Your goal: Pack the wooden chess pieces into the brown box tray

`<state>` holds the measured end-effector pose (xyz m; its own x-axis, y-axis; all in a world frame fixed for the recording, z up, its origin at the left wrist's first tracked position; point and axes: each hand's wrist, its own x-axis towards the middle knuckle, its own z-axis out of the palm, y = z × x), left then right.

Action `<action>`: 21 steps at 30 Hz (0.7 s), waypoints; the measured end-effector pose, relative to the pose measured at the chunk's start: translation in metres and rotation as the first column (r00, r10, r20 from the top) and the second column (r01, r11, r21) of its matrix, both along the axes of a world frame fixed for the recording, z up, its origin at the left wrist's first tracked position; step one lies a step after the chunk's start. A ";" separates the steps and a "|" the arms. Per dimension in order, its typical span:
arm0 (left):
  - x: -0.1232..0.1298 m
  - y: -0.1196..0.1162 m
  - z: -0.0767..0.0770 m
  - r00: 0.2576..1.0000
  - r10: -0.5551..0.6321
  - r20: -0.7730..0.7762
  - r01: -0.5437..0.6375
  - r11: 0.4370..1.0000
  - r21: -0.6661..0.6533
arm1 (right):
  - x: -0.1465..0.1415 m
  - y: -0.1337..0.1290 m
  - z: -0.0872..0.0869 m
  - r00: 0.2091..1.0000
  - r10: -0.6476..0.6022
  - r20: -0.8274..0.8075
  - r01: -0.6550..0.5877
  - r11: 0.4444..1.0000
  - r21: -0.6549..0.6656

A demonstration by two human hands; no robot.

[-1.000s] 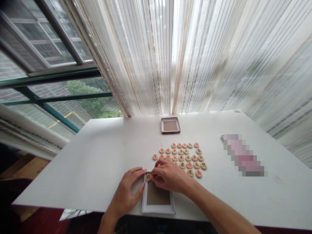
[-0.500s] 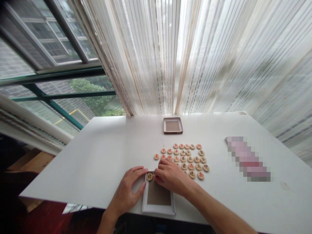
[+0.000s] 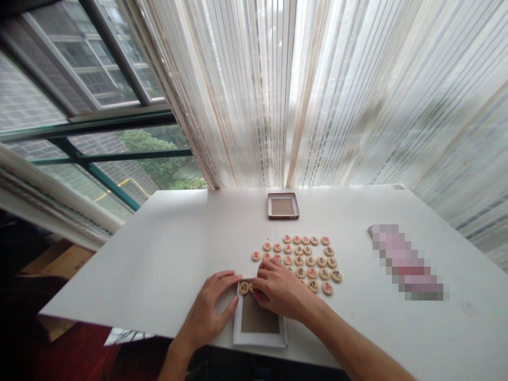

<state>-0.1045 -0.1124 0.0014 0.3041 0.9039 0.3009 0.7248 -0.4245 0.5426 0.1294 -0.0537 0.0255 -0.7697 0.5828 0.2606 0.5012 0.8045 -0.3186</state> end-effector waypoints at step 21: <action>0.000 0.000 0.001 1.000 -0.007 -0.001 0.007 1.000 0.002 | 0.016 0.009 0.010 0.982 -0.053 -0.180 0.057 0.998 0.017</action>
<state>-0.1047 -0.1123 0.0022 0.3104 0.9012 0.3025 0.7227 -0.4304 0.5408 0.1453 -0.0447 0.0358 -0.6762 0.6159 0.4043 0.4815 0.7848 -0.3901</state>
